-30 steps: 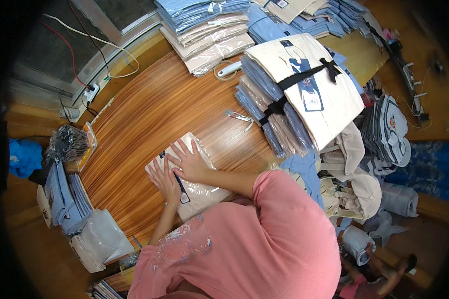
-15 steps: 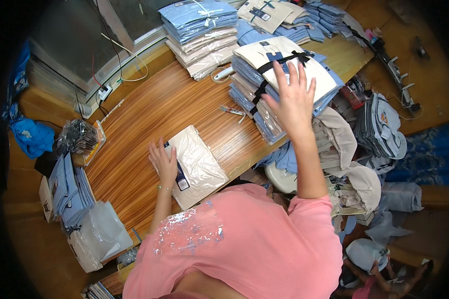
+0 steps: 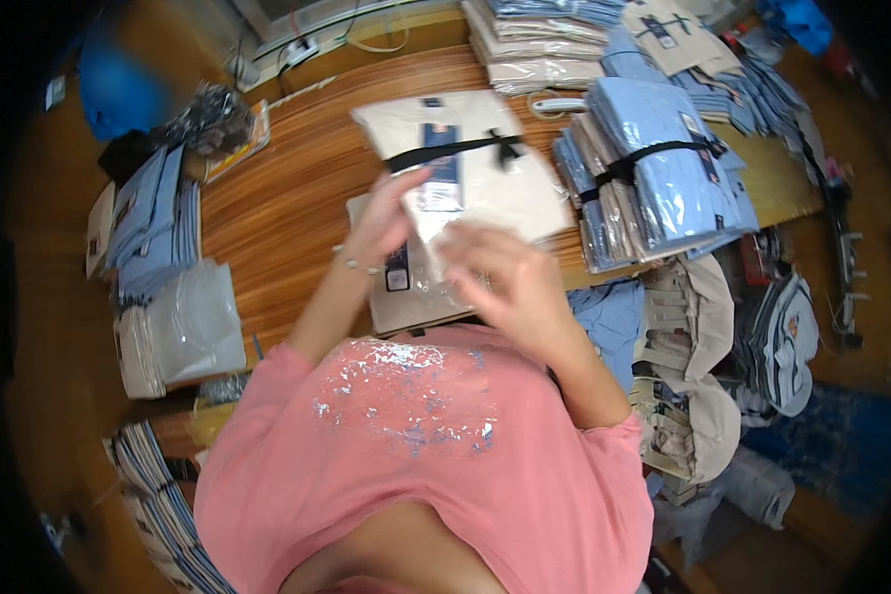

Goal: The person packs a shirt into a plastic bag, folds a second light blue shirt using a cardboard insert, places it into a plastic bag, and then bundles a stack of packed shirts together with a ribbon.

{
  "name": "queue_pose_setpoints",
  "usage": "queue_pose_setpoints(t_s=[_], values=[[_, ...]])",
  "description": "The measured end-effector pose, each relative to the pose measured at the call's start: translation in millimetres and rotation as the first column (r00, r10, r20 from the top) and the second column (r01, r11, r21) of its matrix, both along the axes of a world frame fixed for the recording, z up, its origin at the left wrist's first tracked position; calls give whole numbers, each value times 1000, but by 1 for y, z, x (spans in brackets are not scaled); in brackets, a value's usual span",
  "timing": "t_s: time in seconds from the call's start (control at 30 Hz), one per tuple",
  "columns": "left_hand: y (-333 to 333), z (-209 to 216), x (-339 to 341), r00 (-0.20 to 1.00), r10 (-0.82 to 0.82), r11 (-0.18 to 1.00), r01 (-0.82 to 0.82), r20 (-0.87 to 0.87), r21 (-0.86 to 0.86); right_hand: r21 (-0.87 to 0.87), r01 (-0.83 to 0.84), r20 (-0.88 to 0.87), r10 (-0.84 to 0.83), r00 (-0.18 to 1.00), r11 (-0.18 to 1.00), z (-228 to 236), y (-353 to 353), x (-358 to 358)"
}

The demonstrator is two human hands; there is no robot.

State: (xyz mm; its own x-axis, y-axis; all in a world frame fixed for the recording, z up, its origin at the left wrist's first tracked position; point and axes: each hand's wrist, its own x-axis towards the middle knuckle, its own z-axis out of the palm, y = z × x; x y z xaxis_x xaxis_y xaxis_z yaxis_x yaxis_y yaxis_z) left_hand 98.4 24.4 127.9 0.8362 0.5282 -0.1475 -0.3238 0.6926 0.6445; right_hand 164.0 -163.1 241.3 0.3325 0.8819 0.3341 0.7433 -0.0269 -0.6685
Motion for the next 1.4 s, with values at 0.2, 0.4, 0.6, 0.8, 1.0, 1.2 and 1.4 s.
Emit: queue_pose_setpoints(t_s=[0.2, 0.4, 0.6, 0.8, 1.0, 1.2, 1.4], values=[[128, -59, -174, 797, 175, 981, -92, -577, 171, -153, 379, -620, -387, 682, 913, -266, 39, 86], [82, -128, -168, 328, 756, 373, 495, -566, 785, -431, 5, -765, -369, 527, 902, -268, 72, 59], [66, -114, -154, 482, 711, 17, 716, -512, 698, -258, -96, -855, -274, -440, 961, -214, 44, 50], [76, -106, -172, 500, 762, 133, 500, -411, 855, -301, 79, -953, -302, 5, 950, -182, 26, 80], [18, -115, -159, 1, 933, 304, 531, -359, 791, -83, 166, -996, -79, -31, 983, -111, 42, 83], [21, -130, -205, 392, 717, 584, 113, -576, 804, -200, -61, -949, -209, -237, 978, -151, 76, 35], [-18, -80, -185, 177, 948, 175, 410, -266, 895, -184, -8, -906, -173, -386, 983, -255, 109, -50]])
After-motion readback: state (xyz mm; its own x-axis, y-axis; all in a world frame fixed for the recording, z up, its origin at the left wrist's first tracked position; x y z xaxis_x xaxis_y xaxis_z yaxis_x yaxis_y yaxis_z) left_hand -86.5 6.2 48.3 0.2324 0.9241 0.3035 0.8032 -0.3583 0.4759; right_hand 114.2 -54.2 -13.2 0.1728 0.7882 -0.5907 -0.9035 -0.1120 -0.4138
